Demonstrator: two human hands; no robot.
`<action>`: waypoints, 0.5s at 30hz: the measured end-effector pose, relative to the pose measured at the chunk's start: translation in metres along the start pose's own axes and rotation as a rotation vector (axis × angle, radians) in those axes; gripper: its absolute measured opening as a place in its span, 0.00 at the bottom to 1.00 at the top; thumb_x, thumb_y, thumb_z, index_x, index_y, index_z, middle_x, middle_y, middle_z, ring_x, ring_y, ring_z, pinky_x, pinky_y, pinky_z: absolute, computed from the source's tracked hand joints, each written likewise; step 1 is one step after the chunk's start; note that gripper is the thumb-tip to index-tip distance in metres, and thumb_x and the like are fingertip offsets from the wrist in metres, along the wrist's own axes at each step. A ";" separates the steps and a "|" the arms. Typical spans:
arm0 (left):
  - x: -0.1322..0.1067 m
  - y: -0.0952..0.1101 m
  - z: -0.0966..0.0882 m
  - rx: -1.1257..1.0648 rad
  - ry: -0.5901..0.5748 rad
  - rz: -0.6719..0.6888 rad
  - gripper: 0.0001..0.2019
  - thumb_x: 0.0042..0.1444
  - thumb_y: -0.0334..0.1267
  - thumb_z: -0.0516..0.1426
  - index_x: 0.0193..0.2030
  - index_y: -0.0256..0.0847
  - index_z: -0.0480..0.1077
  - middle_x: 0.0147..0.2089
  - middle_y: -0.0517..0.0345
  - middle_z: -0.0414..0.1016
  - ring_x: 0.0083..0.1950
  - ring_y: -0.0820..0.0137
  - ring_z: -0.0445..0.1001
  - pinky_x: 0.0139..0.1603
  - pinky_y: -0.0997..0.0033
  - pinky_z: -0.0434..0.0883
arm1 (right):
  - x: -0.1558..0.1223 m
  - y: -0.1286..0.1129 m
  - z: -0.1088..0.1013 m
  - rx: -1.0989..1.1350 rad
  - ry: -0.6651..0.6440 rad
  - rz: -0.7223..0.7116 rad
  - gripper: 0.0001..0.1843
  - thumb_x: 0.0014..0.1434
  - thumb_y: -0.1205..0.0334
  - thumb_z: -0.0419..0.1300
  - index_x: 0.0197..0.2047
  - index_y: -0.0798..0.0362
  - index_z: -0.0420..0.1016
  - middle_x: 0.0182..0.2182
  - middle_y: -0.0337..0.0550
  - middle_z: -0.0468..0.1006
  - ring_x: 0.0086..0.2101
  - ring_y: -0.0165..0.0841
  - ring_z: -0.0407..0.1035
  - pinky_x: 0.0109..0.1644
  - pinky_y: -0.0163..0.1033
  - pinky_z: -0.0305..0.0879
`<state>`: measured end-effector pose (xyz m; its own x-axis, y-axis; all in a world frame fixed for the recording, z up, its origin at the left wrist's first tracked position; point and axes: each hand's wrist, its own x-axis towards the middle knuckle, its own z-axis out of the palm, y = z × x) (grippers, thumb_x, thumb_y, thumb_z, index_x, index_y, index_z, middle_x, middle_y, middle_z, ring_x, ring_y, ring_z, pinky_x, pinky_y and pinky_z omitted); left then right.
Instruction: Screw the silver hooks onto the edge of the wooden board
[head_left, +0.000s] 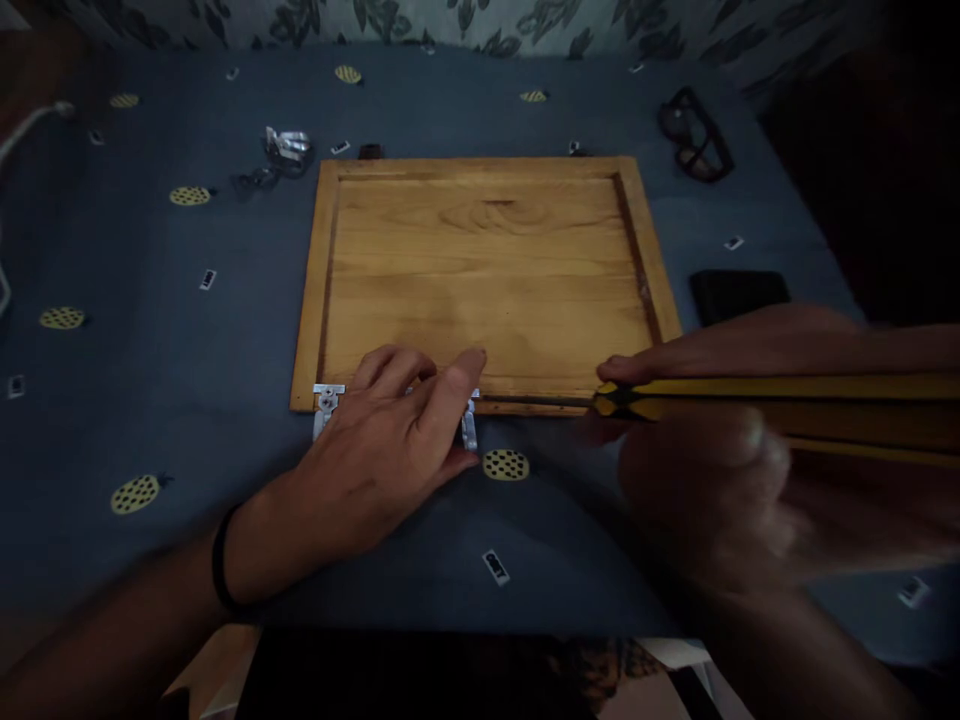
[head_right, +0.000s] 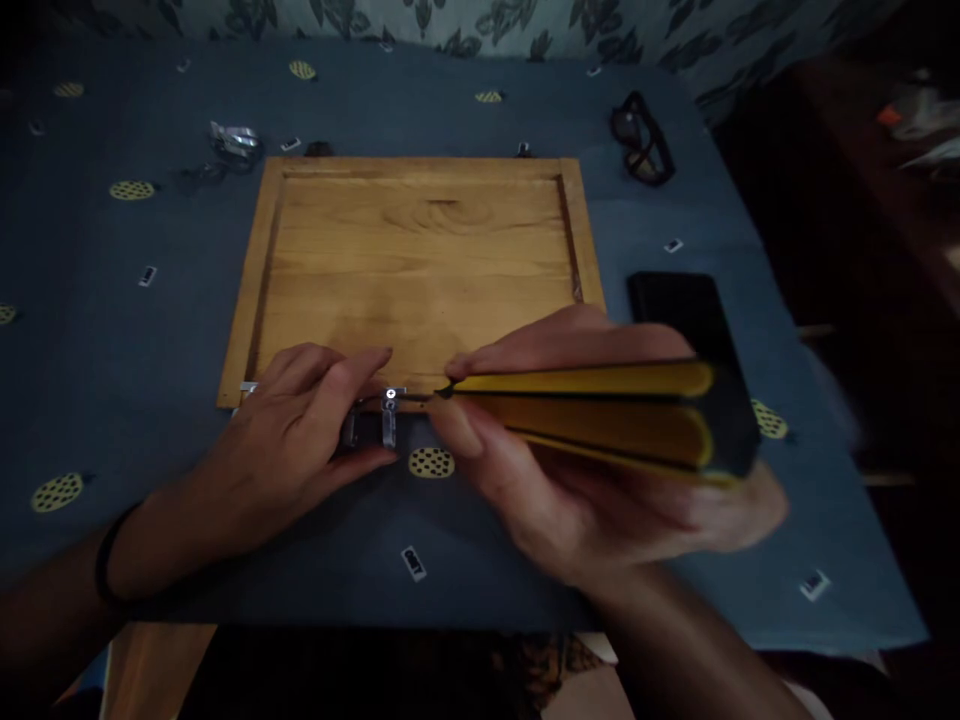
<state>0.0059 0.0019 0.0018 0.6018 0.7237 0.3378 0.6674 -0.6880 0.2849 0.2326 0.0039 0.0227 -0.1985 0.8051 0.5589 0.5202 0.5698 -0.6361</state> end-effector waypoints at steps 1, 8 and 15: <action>0.000 0.000 -0.001 0.006 -0.001 0.006 0.23 0.68 0.40 0.59 0.65 0.32 0.60 0.42 0.50 0.78 0.48 0.59 0.74 0.52 0.56 0.74 | 0.001 0.001 -0.001 -0.023 0.068 -0.091 0.05 0.62 0.58 0.67 0.33 0.43 0.80 0.33 0.37 0.84 0.29 0.36 0.77 0.31 0.46 0.74; 0.002 0.002 -0.003 0.022 -0.008 0.027 0.23 0.67 0.38 0.59 0.64 0.28 0.61 0.41 0.49 0.78 0.47 0.58 0.73 0.50 0.57 0.75 | 0.002 -0.014 0.015 -0.011 0.129 0.030 0.08 0.59 0.63 0.69 0.30 0.45 0.75 0.30 0.37 0.83 0.28 0.34 0.77 0.26 0.42 0.70; 0.001 0.002 -0.002 0.016 0.002 0.001 0.23 0.65 0.36 0.61 0.64 0.32 0.62 0.41 0.51 0.77 0.47 0.59 0.74 0.50 0.57 0.75 | 0.002 -0.017 0.017 0.026 0.076 0.102 0.09 0.59 0.58 0.70 0.30 0.44 0.76 0.30 0.37 0.83 0.27 0.34 0.76 0.27 0.43 0.69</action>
<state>0.0071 0.0013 0.0043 0.6016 0.7231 0.3394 0.6738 -0.6876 0.2706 0.2092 -0.0013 0.0252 -0.0815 0.8447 0.5289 0.5124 0.4907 -0.7047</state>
